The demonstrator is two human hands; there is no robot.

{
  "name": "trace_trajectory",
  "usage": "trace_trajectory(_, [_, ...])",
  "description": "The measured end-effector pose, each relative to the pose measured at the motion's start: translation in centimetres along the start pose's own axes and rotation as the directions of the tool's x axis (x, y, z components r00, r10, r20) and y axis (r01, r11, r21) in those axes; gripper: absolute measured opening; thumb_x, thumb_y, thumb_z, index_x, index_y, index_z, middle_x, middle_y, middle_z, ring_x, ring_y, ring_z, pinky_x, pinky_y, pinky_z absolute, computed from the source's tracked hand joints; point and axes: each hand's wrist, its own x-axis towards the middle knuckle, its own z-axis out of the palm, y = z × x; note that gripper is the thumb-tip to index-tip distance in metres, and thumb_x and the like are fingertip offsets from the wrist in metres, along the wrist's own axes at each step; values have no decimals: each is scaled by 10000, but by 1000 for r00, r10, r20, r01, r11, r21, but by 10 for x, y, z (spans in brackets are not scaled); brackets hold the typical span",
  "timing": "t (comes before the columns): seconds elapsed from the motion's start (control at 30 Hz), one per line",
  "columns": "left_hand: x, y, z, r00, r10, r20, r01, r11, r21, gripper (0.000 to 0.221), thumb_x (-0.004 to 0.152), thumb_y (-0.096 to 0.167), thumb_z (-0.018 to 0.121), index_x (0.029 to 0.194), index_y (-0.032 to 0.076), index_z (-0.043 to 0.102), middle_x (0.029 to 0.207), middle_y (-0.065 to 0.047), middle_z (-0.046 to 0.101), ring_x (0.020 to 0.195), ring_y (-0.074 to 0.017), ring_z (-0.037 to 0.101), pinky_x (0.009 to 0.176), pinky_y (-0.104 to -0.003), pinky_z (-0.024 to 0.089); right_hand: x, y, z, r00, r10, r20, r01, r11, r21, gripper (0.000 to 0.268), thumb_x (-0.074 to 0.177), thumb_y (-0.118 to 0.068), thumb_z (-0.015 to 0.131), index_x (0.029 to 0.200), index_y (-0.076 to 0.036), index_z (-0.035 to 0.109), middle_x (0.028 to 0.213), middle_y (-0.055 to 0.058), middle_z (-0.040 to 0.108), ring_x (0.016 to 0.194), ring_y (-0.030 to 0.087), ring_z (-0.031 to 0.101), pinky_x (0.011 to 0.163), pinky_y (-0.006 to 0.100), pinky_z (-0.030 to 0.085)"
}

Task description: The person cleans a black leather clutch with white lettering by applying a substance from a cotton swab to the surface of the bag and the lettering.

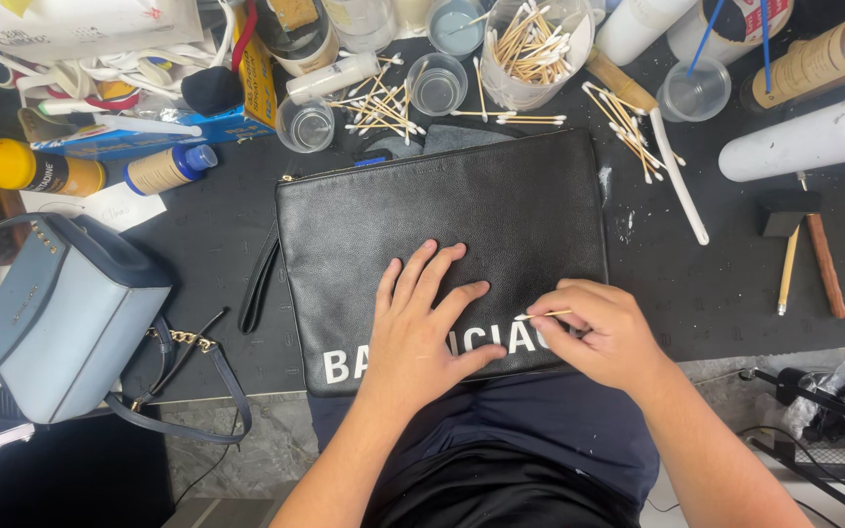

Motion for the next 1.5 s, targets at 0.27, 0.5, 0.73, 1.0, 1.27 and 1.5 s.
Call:
trace_trajectory(0.27, [2, 10, 14, 993, -40, -112, 45, 998, 44, 388, 833, 342, 819, 1153, 164, 693, 1510, -88, 499, 1496, -336, 378, 1240, -584, 229, -13, 22, -3, 996, 50, -68, -28, 956, 293, 115, 904, 60, 658, 996, 8, 701, 710, -11, 582, 572, 21, 420, 530, 217, 346])
trace_trajectory(0.5, [4, 20, 11, 995, -88, -51, 87, 996, -15, 573, 658, 320, 852, 1146, 117, 630, 1496, -153, 436, 1491, -407, 302, 1195, -679, 141, -15, 24, -3, 992, 54, -118, -11, 942, 334, 103, 922, 46, 648, 1007, 14, 695, 760, -8, 620, 583, 8, 416, 539, 201, 335])
trace_trajectory(0.73, [8, 24, 15, 992, -122, -23, 122, 992, -24, 567, 691, 302, 851, 1176, 128, 613, 1505, -184, 390, 1509, -439, 237, 1193, -703, 101, -18, 30, -2, 986, 31, -163, 30, 932, 361, 102, 930, 48, 655, 1017, 14, 695, 725, -26, 562, 594, 8, 414, 548, 204, 320])
trace_trajectory(1.0, [9, 34, 28, 978, -186, -98, 187, 982, 2, 473, 786, 292, 826, 1170, 134, 598, 1516, -172, 395, 1527, -429, 252, 1218, -709, 93, -19, 31, -2, 985, 31, -172, 36, 927, 373, 97, 922, 58, 651, 1003, 18, 686, 721, -12, 569, 576, 10, 399, 530, 204, 306])
trace_trajectory(1.27, [9, 32, 10, 985, -161, 61, 166, 983, -79, 587, 672, 216, 831, 1219, 151, 627, 1555, -214, 322, 1507, -488, 161, 1143, -728, 47, -19, 30, -3, 985, -9, -173, 72, 930, 361, 111, 923, 69, 639, 1012, 19, 681, 747, -1, 600, 600, 18, 420, 549, 207, 323])
trace_trajectory(1.5, [8, 41, 26, 970, -231, -75, 230, 973, -23, 489, 775, 302, 820, 1187, 128, 620, 1552, -170, 382, 1507, -450, 248, 1186, -707, 110, -19, 32, -4, 984, 22, -176, 46, 926, 374, 114, 914, 73, 642, 1008, 25, 683, 746, 0, 590, 593, 13, 415, 533, 202, 308])
